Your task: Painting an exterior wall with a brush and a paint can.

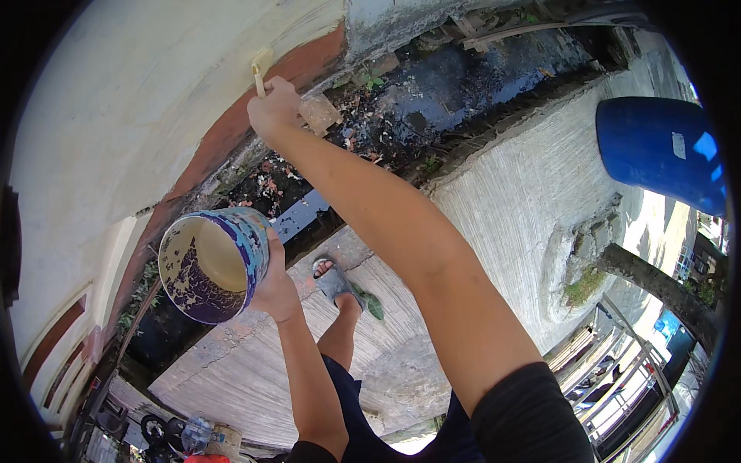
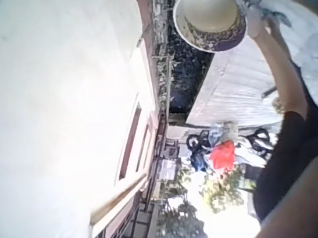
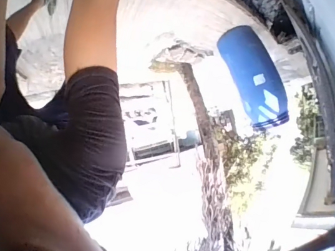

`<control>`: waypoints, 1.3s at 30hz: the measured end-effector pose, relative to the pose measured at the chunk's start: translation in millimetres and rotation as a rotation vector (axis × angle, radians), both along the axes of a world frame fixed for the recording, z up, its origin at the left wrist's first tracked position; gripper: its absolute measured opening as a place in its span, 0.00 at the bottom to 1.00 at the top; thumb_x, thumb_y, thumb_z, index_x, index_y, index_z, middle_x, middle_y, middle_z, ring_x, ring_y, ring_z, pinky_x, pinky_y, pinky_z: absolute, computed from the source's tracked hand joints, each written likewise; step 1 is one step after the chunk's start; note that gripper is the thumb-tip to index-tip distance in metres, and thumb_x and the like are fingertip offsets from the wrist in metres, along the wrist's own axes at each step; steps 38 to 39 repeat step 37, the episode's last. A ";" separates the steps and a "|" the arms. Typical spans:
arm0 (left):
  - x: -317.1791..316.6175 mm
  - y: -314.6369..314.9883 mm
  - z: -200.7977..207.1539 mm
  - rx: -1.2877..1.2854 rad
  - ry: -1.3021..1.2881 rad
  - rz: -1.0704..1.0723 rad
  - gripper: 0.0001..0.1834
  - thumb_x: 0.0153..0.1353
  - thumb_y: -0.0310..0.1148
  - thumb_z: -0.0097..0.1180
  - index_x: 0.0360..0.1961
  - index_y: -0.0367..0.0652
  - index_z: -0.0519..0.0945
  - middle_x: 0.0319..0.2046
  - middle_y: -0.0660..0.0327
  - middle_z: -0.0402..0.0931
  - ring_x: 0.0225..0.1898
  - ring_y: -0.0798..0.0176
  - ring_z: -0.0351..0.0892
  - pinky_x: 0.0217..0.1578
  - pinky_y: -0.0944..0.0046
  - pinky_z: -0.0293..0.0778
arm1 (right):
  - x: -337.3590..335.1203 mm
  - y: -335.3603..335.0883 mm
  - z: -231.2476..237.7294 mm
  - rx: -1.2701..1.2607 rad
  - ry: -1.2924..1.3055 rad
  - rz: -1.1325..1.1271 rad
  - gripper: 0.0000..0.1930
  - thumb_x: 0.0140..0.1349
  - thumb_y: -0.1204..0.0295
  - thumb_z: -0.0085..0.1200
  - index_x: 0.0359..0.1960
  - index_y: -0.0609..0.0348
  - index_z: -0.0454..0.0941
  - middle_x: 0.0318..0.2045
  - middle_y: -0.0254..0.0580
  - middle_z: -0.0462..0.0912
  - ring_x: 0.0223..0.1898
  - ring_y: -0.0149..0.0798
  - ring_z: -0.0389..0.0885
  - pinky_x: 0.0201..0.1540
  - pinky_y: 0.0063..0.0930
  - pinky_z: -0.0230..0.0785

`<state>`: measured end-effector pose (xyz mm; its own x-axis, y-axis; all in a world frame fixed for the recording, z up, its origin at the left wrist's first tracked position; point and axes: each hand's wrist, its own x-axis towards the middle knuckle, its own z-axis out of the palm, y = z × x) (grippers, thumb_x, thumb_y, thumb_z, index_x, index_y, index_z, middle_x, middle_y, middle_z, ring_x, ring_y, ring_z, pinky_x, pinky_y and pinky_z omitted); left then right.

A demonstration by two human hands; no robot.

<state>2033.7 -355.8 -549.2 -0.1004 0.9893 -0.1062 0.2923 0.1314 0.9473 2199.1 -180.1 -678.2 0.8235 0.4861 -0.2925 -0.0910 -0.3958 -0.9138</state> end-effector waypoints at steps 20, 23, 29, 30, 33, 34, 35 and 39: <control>-49.0 13.4 -33.6 0.664 0.821 -0.318 0.31 0.55 0.21 0.81 0.57 0.24 0.78 0.57 0.46 0.85 0.53 0.53 0.87 0.55 0.52 0.86 | 85.3 8.6 -64.8 0.162 -0.064 -0.297 0.09 0.55 0.75 0.68 0.36 0.65 0.84 0.30 0.50 0.88 0.34 0.47 0.90 0.42 0.40 0.82; -44.1 10.2 -33.0 0.508 0.502 -0.266 0.31 0.55 0.20 0.80 0.58 0.24 0.78 0.57 0.46 0.84 0.53 0.53 0.87 0.55 0.53 0.86 | 3.4 4.7 -70.3 0.165 0.056 -0.045 0.09 0.54 0.73 0.67 0.35 0.63 0.85 0.32 0.54 0.88 0.36 0.52 0.89 0.46 0.45 0.80; -30.0 8.5 -20.7 0.324 0.272 -0.184 0.31 0.56 0.20 0.80 0.59 0.23 0.77 0.58 0.46 0.84 0.54 0.54 0.87 0.54 0.53 0.86 | 82.7 -49.4 -68.7 0.112 -0.014 -0.309 0.06 0.57 0.77 0.64 0.36 0.67 0.84 0.30 0.50 0.87 0.30 0.43 0.88 0.37 0.40 0.80; -30.0 6.7 -20.2 0.347 0.329 -0.212 0.31 0.56 0.19 0.79 0.59 0.23 0.77 0.58 0.45 0.84 0.54 0.54 0.87 0.54 0.53 0.86 | 97.8 -40.6 -62.8 0.081 0.054 -0.388 0.05 0.58 0.79 0.64 0.35 0.68 0.84 0.29 0.48 0.87 0.29 0.41 0.87 0.35 0.39 0.79; -28.7 6.0 -21.6 0.376 0.336 -0.222 0.31 0.57 0.19 0.78 0.60 0.23 0.77 0.59 0.45 0.84 0.55 0.54 0.87 0.55 0.52 0.85 | 88.3 2.6 -45.5 0.223 -0.050 -0.344 0.06 0.60 0.78 0.65 0.36 0.68 0.85 0.27 0.46 0.88 0.29 0.33 0.87 0.35 0.34 0.79; -24.8 5.3 -22.1 0.301 0.242 -0.166 0.31 0.58 0.19 0.78 0.60 0.23 0.77 0.59 0.44 0.83 0.56 0.53 0.87 0.55 0.52 0.85 | 67.0 14.7 -42.2 0.253 -0.067 -0.344 0.05 0.60 0.78 0.64 0.36 0.69 0.84 0.26 0.47 0.88 0.29 0.33 0.87 0.35 0.34 0.79; -21.4 5.1 -21.8 0.270 0.178 -0.143 0.31 0.58 0.19 0.78 0.61 0.23 0.76 0.60 0.44 0.83 0.57 0.53 0.86 0.56 0.52 0.85 | 50.3 16.4 -38.7 0.169 -0.084 -0.254 0.06 0.61 0.77 0.64 0.36 0.68 0.85 0.27 0.47 0.89 0.31 0.34 0.88 0.36 0.34 0.79; -14.3 9.5 -20.9 0.263 0.077 -0.118 0.32 0.58 0.19 0.77 0.62 0.24 0.76 0.61 0.43 0.82 0.58 0.52 0.86 0.57 0.51 0.85 | 40.3 15.0 -30.8 0.154 -0.157 -0.142 0.06 0.61 0.77 0.65 0.36 0.68 0.86 0.28 0.48 0.90 0.32 0.34 0.89 0.38 0.33 0.80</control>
